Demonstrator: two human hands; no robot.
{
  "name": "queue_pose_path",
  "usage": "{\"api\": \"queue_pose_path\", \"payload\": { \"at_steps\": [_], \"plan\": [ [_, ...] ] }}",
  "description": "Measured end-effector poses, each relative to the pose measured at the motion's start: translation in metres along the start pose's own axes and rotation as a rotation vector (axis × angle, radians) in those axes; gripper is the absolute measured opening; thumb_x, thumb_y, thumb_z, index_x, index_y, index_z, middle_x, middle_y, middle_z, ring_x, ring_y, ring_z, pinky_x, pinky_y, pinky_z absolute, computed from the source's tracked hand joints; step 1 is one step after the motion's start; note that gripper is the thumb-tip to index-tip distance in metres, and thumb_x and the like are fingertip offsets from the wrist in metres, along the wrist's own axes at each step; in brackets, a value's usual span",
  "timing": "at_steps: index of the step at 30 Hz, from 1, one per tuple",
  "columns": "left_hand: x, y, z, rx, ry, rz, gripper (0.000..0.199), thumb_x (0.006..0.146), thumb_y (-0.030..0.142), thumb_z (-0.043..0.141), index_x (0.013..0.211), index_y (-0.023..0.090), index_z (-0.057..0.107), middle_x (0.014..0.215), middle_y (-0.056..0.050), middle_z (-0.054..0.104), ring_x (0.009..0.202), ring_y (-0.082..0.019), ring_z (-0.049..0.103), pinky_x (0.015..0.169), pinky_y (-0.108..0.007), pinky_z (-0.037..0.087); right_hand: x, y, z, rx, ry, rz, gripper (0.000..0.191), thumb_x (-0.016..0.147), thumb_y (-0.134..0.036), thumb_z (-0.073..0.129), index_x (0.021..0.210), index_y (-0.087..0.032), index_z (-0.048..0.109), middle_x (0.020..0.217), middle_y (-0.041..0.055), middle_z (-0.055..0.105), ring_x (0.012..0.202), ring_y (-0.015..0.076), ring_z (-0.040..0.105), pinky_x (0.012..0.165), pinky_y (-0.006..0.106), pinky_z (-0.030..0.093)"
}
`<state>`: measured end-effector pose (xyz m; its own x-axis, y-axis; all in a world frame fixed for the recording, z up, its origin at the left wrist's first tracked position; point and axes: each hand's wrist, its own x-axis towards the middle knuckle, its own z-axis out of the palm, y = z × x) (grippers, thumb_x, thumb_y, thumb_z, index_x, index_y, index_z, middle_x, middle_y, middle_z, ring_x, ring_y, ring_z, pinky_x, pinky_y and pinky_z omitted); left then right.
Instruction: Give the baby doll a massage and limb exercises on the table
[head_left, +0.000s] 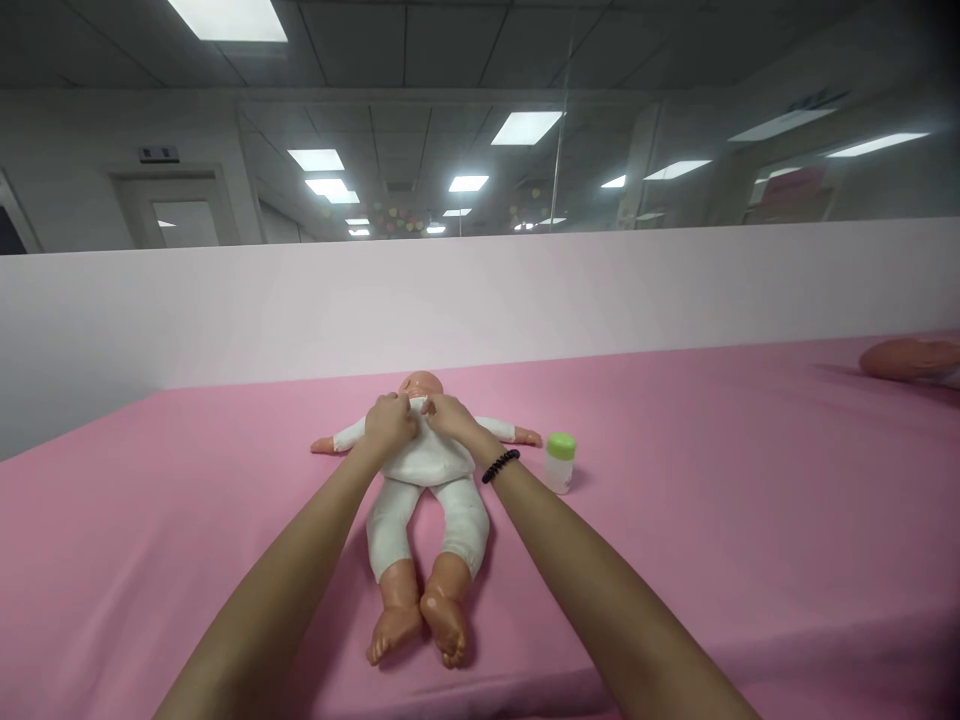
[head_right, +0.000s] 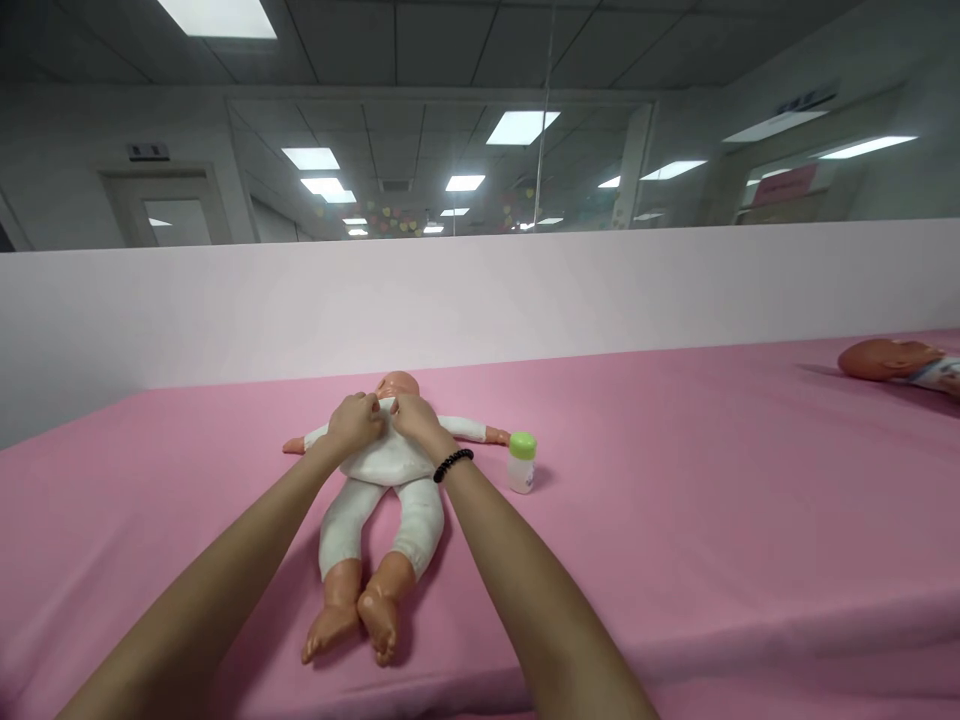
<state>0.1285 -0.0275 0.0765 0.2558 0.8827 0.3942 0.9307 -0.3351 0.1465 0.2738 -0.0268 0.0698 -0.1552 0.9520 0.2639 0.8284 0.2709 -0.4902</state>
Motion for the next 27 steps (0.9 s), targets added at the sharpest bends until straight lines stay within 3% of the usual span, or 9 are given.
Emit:
{"api": "queue_pose_path", "payload": {
  "at_steps": [2, 5, 10, 13, 17, 19, 22, 25, 27],
  "plan": [
    [0.002, -0.006, 0.008, 0.000, 0.062, -0.003, 0.032, 0.087, 0.021, 0.052, 0.117, 0.017, 0.062, 0.117, -0.015, 0.064, 0.111, -0.031, 0.059, 0.086, -0.038, 0.047, 0.007, 0.003, 0.000, -0.042, 0.031, 0.032, 0.025, 0.087, -0.008, 0.051, 0.102, -0.018, 0.068, 0.116, 0.0075, 0.069, 0.105, 0.0217, 0.063, 0.081, 0.026, 0.043],
    [0.005, -0.012, 0.017, -0.011, 0.003, 0.017, 0.031, 0.087, 0.022, 0.051, 0.116, 0.018, 0.064, 0.117, -0.014, 0.064, 0.111, -0.030, 0.059, 0.089, -0.038, 0.047, 0.011, 0.004, 0.004, -0.108, -0.028, 0.041, 0.024, 0.085, -0.008, 0.055, 0.103, -0.018, 0.067, 0.113, 0.0086, 0.069, 0.100, 0.0220, 0.064, 0.077, 0.026, 0.042],
    [0.016, -0.011, 0.013, -0.019, 0.028, 0.020, 0.033, 0.089, 0.028, 0.053, 0.118, 0.018, 0.065, 0.118, -0.016, 0.064, 0.113, -0.033, 0.057, 0.088, -0.041, 0.048, 0.017, -0.007, -0.001, -0.134, -0.030, 0.057, 0.019, 0.089, -0.015, 0.054, 0.101, -0.017, 0.068, 0.104, 0.0109, 0.069, 0.091, 0.0236, 0.064, 0.072, 0.028, 0.042],
    [0.024, -0.010, 0.010, -0.045, 0.012, 0.015, 0.034, 0.092, 0.034, 0.051, 0.121, 0.021, 0.065, 0.121, -0.015, 0.063, 0.115, -0.034, 0.057, 0.089, -0.041, 0.048, 0.023, -0.011, -0.002, -0.160, 0.072, 0.106, 0.030, 0.092, -0.021, 0.051, 0.119, -0.017, 0.063, 0.118, 0.0149, 0.066, 0.104, 0.0285, 0.062, 0.078, 0.031, 0.044],
    [0.017, -0.017, 0.015, -0.138, -0.097, -0.006, 0.032, 0.090, 0.034, 0.056, 0.117, 0.023, 0.066, 0.116, -0.012, 0.066, 0.114, -0.031, 0.060, 0.094, -0.039, 0.046, 0.025, -0.004, 0.006, -0.138, -0.051, 0.128, 0.057, 0.093, -0.032, 0.055, 0.147, -0.022, 0.041, 0.140, 0.0171, 0.053, 0.115, 0.0324, 0.059, 0.088, 0.036, 0.045],
    [0.002, -0.022, 0.021, -0.264, 0.010, -0.076, 0.038, 0.087, 0.034, 0.059, 0.123, 0.022, 0.061, 0.121, -0.012, 0.064, 0.119, -0.030, 0.057, 0.100, -0.040, 0.044, 0.026, 0.000, 0.008, -0.053, -0.032, 0.123, 0.058, 0.093, -0.038, 0.055, 0.146, -0.018, 0.040, 0.138, 0.0183, 0.055, 0.114, 0.0316, 0.060, 0.089, 0.036, 0.046],
    [-0.027, -0.028, 0.035, -0.594, 0.152, -0.343, 0.052, 0.086, 0.030, 0.061, 0.133, 0.015, 0.046, 0.132, -0.016, 0.057, 0.125, -0.026, 0.055, 0.105, -0.037, 0.044, 0.032, 0.001, 0.005, 0.110, 0.168, 0.238, 0.067, 0.091, -0.053, 0.053, 0.141, -0.010, 0.039, 0.132, 0.0226, 0.057, 0.116, 0.0332, 0.058, 0.091, 0.037, 0.047],
    [-0.049, -0.029, 0.048, -0.997, 0.121, -0.540, 0.059, 0.087, 0.032, 0.062, 0.137, 0.010, 0.037, 0.139, -0.021, 0.053, 0.126, -0.022, 0.057, 0.104, -0.030, 0.047, 0.042, -0.007, 0.003, 0.194, 0.272, 0.453, 0.087, 0.083, -0.064, 0.057, 0.144, -0.008, 0.032, 0.138, 0.0273, 0.051, 0.127, 0.0384, 0.051, 0.096, 0.042, 0.046],
    [-0.057, -0.029, 0.054, -1.118, 0.072, -0.534, 0.060, 0.090, 0.037, 0.059, 0.138, 0.010, 0.035, 0.140, -0.022, 0.053, 0.128, -0.023, 0.057, 0.104, -0.030, 0.047, 0.048, -0.013, 0.008, 0.187, 0.245, 0.513, 0.096, 0.081, -0.065, 0.057, 0.150, -0.009, 0.022, 0.137, 0.0277, 0.051, 0.128, 0.0395, 0.051, 0.098, 0.045, 0.045]
  ]
}}
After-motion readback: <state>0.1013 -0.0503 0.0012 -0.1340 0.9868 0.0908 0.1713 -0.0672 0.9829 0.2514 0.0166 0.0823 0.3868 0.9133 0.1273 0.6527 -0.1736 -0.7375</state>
